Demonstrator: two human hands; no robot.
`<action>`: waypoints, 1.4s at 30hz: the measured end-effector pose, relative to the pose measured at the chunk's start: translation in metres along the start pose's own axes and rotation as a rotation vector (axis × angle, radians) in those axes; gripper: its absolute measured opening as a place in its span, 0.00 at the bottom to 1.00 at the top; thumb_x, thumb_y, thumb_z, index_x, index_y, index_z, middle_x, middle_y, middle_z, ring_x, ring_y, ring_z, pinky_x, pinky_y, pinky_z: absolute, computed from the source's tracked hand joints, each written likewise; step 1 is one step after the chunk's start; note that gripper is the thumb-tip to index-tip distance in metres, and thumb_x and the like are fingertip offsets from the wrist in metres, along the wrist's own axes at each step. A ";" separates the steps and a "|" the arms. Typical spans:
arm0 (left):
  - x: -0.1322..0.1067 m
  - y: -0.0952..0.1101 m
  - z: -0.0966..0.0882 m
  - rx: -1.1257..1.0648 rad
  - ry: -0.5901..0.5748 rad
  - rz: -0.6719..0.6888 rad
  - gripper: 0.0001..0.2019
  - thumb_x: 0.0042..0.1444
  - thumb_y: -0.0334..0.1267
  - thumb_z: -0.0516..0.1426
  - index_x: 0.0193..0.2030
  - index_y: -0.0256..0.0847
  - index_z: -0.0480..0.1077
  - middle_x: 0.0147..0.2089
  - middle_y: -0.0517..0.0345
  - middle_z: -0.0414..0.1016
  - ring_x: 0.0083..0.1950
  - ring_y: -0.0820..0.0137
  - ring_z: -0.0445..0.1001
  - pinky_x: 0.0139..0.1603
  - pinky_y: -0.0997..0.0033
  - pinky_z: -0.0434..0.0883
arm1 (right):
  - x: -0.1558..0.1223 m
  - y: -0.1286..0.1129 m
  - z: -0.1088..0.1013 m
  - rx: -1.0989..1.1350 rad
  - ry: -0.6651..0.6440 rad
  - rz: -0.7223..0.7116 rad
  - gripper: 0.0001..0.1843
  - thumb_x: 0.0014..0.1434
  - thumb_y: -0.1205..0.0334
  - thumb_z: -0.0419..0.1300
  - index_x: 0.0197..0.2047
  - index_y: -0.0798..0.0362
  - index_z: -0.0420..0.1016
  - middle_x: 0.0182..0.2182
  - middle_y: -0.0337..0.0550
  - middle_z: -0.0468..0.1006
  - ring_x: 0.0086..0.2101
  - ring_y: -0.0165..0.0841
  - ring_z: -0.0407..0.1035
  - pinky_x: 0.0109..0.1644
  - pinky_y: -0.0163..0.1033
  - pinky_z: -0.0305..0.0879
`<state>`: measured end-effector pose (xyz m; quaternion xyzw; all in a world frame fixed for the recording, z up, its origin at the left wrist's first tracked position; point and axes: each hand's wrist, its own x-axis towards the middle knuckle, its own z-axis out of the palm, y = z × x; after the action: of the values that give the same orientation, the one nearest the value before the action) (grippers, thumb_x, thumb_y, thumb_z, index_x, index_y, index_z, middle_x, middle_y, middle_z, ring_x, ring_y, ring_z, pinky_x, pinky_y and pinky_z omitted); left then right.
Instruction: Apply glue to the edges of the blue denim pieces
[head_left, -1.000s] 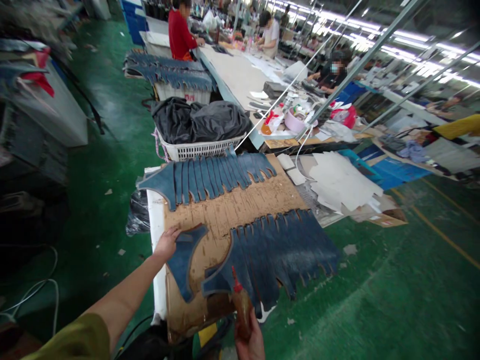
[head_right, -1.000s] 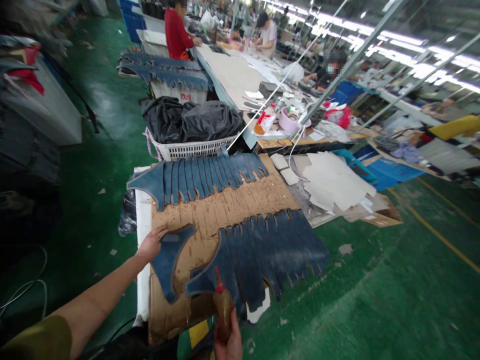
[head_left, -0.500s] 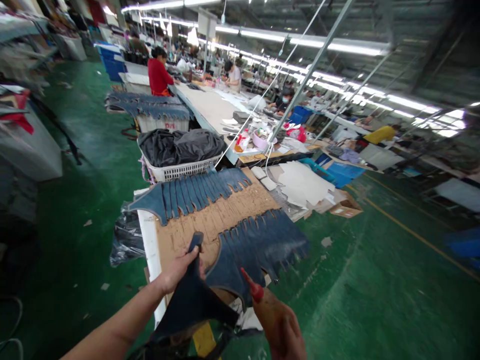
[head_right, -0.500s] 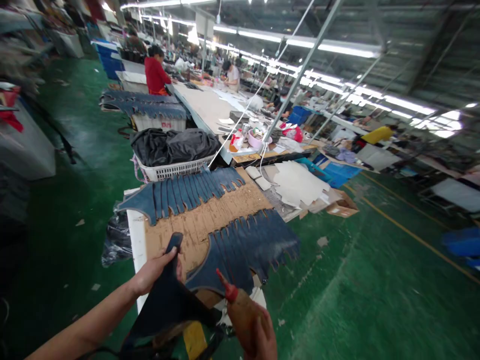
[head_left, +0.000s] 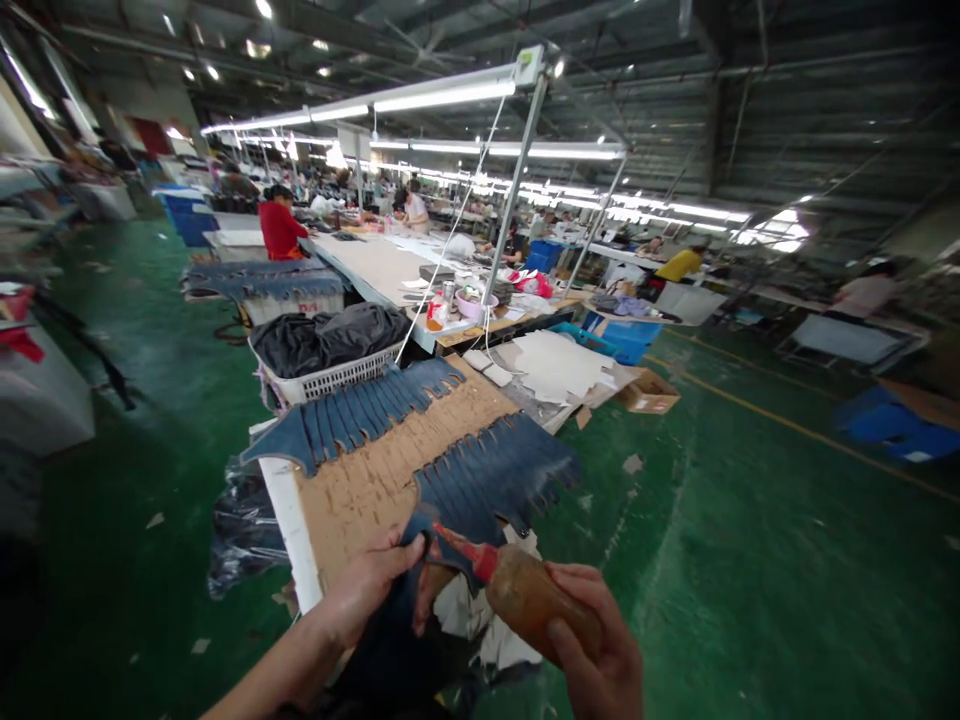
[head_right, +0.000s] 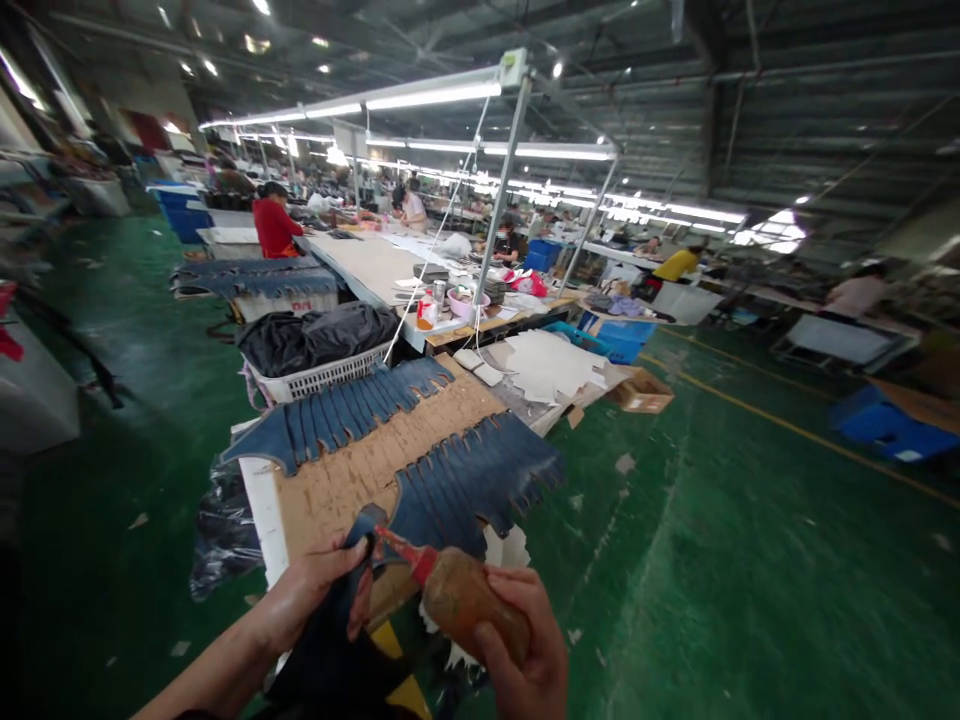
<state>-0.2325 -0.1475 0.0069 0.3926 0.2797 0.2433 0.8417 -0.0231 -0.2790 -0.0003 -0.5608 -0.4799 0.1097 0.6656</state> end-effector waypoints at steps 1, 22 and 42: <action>-0.003 -0.001 0.005 0.003 -0.001 -0.003 0.19 0.47 0.54 0.63 0.33 0.41 0.67 0.16 0.61 0.70 0.13 0.70 0.67 0.15 0.74 0.63 | -0.003 -0.003 -0.004 -0.012 -0.009 -0.018 0.10 0.48 0.62 0.66 0.37 0.49 0.79 0.37 0.47 0.78 0.38 0.39 0.74 0.39 0.40 0.74; -0.031 -0.013 0.035 0.116 -0.078 -0.009 0.21 0.47 0.54 0.63 0.31 0.38 0.65 0.14 0.66 0.64 0.11 0.76 0.59 0.10 0.79 0.57 | -0.033 -0.032 -0.025 -0.230 -0.001 -0.264 0.11 0.54 0.65 0.61 0.42 0.49 0.75 0.39 0.46 0.76 0.39 0.37 0.75 0.38 0.40 0.76; -0.038 -0.003 0.028 0.179 -0.112 -0.008 0.21 0.47 0.55 0.63 0.31 0.37 0.66 0.14 0.66 0.64 0.10 0.78 0.57 0.11 0.80 0.57 | -0.039 -0.030 -0.021 -0.326 0.076 -0.248 0.11 0.54 0.65 0.62 0.42 0.49 0.74 0.39 0.46 0.76 0.39 0.37 0.74 0.39 0.40 0.74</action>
<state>-0.2405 -0.1878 0.0302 0.4782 0.2545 0.1916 0.8184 -0.0390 -0.3298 0.0072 -0.6017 -0.5313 -0.0733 0.5919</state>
